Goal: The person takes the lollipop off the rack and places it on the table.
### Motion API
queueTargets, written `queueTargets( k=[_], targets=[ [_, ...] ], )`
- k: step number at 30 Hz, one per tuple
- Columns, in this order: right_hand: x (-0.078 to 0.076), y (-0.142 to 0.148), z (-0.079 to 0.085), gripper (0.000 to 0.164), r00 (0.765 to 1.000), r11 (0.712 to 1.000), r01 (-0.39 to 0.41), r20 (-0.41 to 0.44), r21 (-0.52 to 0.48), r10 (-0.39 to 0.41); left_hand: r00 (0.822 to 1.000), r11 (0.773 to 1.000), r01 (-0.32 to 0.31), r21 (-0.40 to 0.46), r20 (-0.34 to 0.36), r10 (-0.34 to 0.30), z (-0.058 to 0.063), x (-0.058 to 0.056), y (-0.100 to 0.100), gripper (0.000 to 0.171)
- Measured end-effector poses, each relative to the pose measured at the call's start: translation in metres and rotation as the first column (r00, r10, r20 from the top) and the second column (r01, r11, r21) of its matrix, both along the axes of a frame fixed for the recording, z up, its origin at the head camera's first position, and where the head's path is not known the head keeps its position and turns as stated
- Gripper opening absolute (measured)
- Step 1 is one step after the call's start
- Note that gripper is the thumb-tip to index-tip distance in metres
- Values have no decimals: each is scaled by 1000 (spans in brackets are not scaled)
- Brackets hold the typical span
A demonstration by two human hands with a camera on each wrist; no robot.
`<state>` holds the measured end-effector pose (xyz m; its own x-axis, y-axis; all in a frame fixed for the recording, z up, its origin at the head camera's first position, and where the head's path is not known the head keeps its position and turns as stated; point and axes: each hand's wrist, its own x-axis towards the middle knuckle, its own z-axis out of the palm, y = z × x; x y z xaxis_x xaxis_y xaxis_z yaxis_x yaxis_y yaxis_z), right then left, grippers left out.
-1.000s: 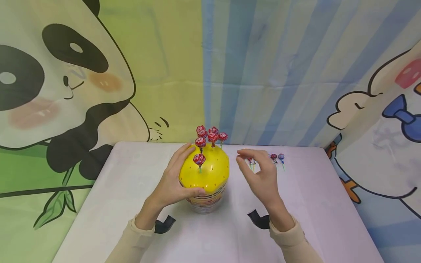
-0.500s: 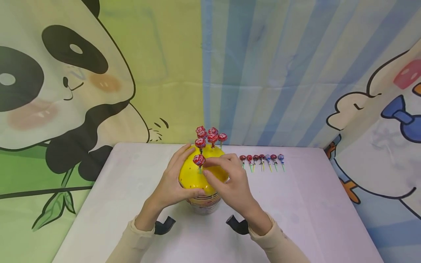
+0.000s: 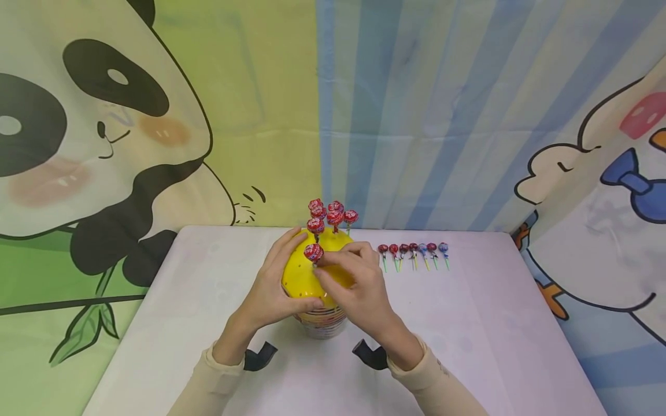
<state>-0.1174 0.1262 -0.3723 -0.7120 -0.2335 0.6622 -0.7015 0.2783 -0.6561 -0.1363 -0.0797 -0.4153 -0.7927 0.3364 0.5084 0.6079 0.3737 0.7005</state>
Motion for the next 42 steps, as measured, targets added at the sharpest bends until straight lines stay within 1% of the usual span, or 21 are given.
queueTargets(
  k=[11, 19, 24, 29, 31, 33, 36, 39, 41, 42],
  targets=[
    [0, -1, 3, 26, 1000, 999, 5, 16, -35, -4, 1000, 1000, 3, 0, 1, -3, 1, 0, 0, 110],
    [1, 2, 14, 26, 1000, 997, 4, -21, -76, -5, 1000, 1000, 6, 2, 5, -6, 3, -1, 1, 109],
    [2, 9, 16, 24, 999, 996, 45, -17, -74, -47, 1000, 1000, 0, -6, 14, 0, 2, -1, 1, 108],
    [1, 26, 14, 28, 996, 992, 85, -18, -91, -87, 1000, 1000, -2, -6, 19, 3, 2, 0, 1, 107],
    [-1, 36, 10, 29, 993, 989, 117, -19, -87, -119, 1000, 1000, -9, -7, 19, 9, 2, 1, 2, 107],
    [-4, 46, 4, 29, 986, 984, 165, -20, -68, -167, 1000, 1000, -15, -5, 22, 15, 2, 1, 2, 107],
    [-13, 63, -12, 29, 971, 970, 239, -5, -31, -239, 999, 1000, -24, -2, 28, 24, 1, 1, 1, 107],
    [-21, 78, -32, 27, 956, 957, 290, 42, 2, -290, 999, 1000, -27, -2, 34, 28, 0, 1, 0, 108],
    [-26, 86, -45, 24, 942, 948, 319, 106, 16, -319, 999, 1000, -27, -4, 35, 27, 0, 1, 0, 108],
    [-27, 89, -51, 22, 931, 941, 337, 140, 29, -338, 999, 1000, -27, -4, 35, 27, 0, 1, 0, 108]
  ],
)
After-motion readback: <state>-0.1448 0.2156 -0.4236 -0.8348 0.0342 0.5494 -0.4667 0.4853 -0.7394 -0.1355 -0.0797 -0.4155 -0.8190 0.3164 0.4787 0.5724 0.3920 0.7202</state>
